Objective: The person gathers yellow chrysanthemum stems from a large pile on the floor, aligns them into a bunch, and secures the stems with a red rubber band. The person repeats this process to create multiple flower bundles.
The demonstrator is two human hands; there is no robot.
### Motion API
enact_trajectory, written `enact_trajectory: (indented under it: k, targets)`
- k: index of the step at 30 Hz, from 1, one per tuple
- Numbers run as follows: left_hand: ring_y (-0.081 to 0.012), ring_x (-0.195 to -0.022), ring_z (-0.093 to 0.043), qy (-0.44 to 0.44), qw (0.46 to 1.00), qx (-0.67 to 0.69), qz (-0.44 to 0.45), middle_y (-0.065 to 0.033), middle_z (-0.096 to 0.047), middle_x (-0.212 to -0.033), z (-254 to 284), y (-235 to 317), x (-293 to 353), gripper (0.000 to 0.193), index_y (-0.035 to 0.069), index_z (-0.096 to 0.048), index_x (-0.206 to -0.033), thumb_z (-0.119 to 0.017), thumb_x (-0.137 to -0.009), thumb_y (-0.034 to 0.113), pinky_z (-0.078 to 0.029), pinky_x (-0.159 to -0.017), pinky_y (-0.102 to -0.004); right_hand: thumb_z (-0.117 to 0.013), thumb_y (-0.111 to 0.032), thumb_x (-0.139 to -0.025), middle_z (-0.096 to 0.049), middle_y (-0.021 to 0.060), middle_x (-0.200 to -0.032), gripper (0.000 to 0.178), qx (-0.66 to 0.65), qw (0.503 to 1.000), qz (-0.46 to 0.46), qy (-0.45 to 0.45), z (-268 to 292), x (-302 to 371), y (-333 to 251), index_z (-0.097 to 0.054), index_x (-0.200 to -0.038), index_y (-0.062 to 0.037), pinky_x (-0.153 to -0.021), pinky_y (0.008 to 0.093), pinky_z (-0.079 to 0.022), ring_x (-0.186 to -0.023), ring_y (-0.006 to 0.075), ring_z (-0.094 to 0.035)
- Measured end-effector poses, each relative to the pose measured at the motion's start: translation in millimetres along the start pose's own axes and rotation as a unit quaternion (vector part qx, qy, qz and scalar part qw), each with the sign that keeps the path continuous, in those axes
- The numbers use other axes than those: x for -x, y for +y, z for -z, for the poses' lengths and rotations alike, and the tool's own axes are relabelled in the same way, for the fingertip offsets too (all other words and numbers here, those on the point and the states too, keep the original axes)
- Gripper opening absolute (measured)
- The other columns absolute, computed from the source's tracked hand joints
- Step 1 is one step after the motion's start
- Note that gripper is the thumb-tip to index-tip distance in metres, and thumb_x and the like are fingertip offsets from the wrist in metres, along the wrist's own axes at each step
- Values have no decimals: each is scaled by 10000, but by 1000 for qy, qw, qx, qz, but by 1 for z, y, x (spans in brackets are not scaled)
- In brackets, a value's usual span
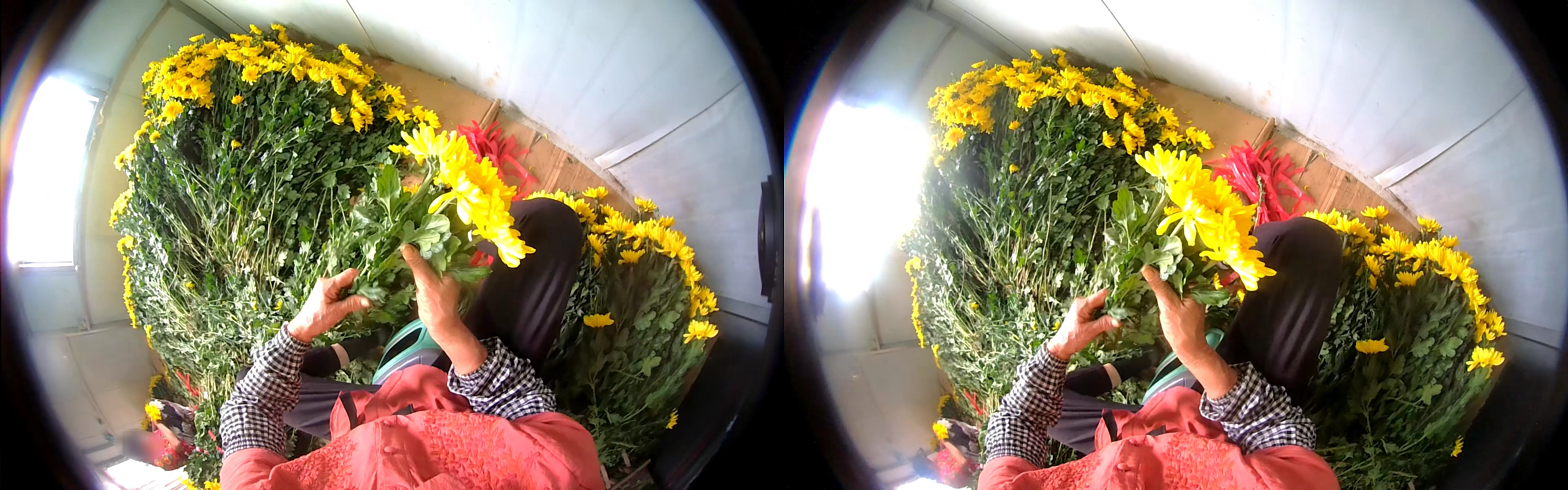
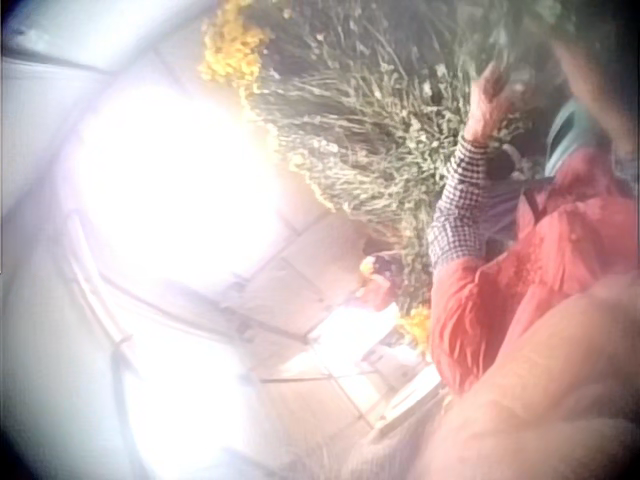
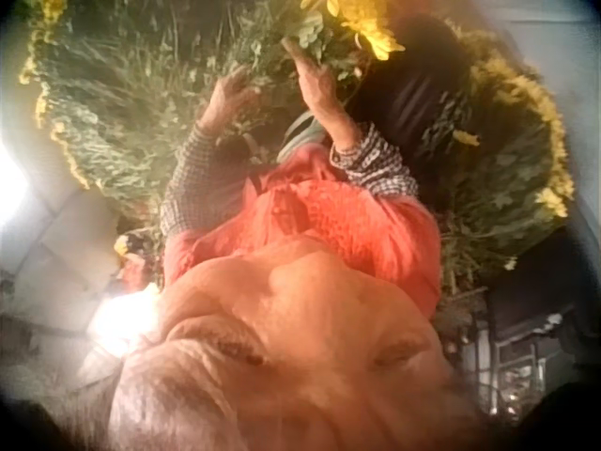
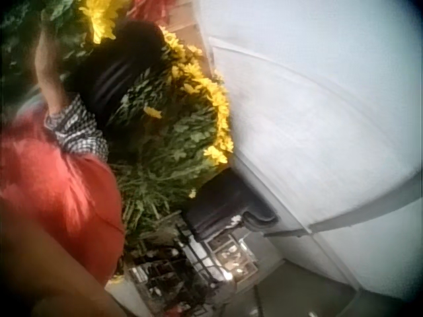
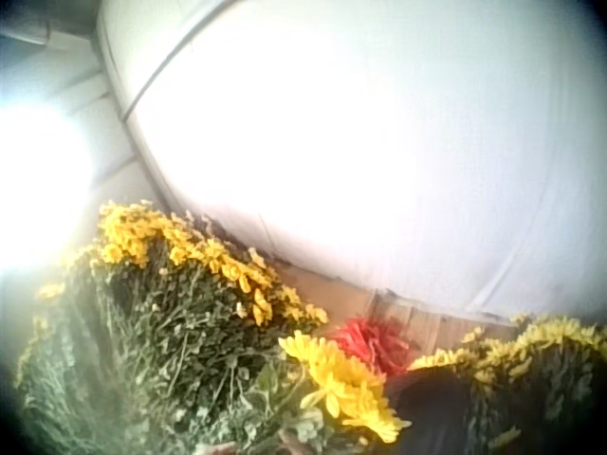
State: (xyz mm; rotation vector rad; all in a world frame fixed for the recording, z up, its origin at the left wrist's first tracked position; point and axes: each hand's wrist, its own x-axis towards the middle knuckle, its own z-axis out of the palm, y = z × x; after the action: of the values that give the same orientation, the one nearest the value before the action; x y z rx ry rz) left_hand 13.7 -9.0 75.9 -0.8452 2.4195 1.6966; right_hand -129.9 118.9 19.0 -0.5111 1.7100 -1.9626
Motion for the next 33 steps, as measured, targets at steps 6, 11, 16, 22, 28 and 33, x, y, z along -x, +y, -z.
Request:
enact_trajectory:
  k: [6,11,16,22,28,33]
  targets:
    - [-29,-635,-465,113,985,133,1,66,-538,-683,6,-26,-5,113,-3,-607,-862,-680,-858,83,-419,-573,-222,-653,-220,-892,-630,86,-1113,350,-150,981,-119,22,1,-3,-14,-595,-1137,24,-920,307,-413,-992,183,-567]
    - [-38,-738,-547,114,978,175,16,43,-644,-818,-3,7,-10,157,7,-655,-981,-692,-839,63,-474,-677,-218,-630,-255,-907,-621,91,-1136,381,-157,965,-208,25,3,-4,-10,-581,-1160,26,-934,312,-408,-1022,197,-557]
    - [-88,-753,-616,19,968,240,68,-11,-681,-853,-2,9,-11,207,17,-662,-1005,-705,-802,15,-515,-725,-251,-607,-340,-913,-614,72,-1026,395,-117,979,-166,15,7,-3,0,-588,-1100,8,-840,297,-427,-928,170,-553]
    - [-110,-782,-614,-18,972,226,63,-13,-665,-867,15,-5,-11,201,24,-669,-994,-707,-799,49,-506,-720,-267,-628,-287,-888,-573,43,-790,330,1,990,-132,-46,17,-4,-4,-525,-1079,-39,-655,285,-465,-685,132,-552]
    - [-89,-837,-592,21,963,233,135,2,-671,-954,5,8,-14,249,45,-670,-1045,-702,-823,152,-476,-771,-248,-676,-31,-833,-620,73,-1089,315,-363,918,-157,14,-1,-15,-14,-573,-1130,-5,-842,313,-503,-966,169,-601]
    - [-30,-632,-487,55,989,89,107,56,-614,-723,-18,16,-14,223,20,-680,-969,-665,-887,227,-426,-560,-228,-726,-1,-788,-633,43,-1065,320,-342,924,-163,42,-2,-15,-15,-614,-1088,11,-877,269,-469,-948,125,-585]
